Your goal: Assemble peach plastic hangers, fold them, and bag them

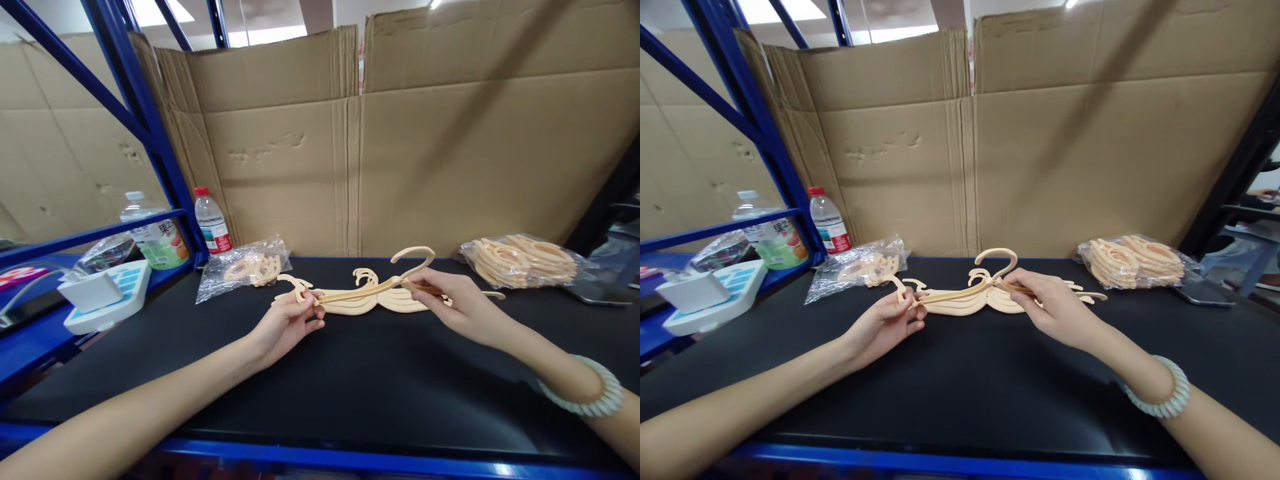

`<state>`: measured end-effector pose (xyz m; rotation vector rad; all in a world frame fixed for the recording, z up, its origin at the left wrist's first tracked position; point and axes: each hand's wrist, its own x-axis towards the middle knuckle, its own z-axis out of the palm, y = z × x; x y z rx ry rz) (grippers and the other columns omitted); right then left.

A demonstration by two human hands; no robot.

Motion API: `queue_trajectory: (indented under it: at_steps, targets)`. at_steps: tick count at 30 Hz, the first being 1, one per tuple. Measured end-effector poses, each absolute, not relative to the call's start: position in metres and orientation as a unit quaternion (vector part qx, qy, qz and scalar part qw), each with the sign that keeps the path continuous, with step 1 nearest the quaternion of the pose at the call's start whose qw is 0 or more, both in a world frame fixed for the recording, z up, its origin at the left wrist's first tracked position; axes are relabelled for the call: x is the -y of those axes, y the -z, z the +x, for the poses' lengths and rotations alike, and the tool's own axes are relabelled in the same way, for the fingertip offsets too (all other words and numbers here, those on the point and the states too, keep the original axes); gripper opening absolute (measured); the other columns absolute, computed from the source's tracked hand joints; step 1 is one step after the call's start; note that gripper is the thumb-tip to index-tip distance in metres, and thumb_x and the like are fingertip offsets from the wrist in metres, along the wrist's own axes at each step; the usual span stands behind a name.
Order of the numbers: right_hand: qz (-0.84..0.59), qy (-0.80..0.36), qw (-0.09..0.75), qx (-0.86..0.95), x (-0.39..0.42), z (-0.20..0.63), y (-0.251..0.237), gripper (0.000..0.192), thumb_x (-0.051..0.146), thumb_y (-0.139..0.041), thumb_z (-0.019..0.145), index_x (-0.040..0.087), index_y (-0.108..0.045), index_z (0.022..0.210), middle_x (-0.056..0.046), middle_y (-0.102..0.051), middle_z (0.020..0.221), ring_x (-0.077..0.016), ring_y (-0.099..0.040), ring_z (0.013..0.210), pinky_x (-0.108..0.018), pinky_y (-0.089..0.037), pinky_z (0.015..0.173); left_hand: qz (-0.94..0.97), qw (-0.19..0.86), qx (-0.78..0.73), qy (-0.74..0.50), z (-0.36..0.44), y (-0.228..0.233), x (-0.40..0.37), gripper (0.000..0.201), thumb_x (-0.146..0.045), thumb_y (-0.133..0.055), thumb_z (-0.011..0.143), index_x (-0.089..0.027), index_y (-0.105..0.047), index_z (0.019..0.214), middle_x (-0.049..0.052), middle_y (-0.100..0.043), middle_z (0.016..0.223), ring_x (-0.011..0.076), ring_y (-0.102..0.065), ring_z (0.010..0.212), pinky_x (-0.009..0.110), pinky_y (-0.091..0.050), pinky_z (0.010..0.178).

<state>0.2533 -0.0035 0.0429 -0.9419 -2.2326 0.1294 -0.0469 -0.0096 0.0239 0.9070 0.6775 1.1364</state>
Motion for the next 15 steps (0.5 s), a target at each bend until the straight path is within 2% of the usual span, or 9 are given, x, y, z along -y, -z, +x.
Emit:
queue_trajectory:
  at_steps: [15]
  targets:
    - [-0.345,-0.014,0.353,0.869,0.0080,0.2543,-0.0418,0.015,0.024,-0.045,0.094,0.023,-0.060,0.095,-0.002,-0.067,0.080,-0.0154,-0.061,0.066,-0.025,-0.048,0.059,0.400,0.735,-0.269,-0.478,-0.0473,-0.0207,0.0123,0.016,-0.015,-0.074,0.073,-0.014,-0.058,0.073,0.004,-0.058,0.090,0.0131,-0.056,0.071,0.028,-0.053,0.067]
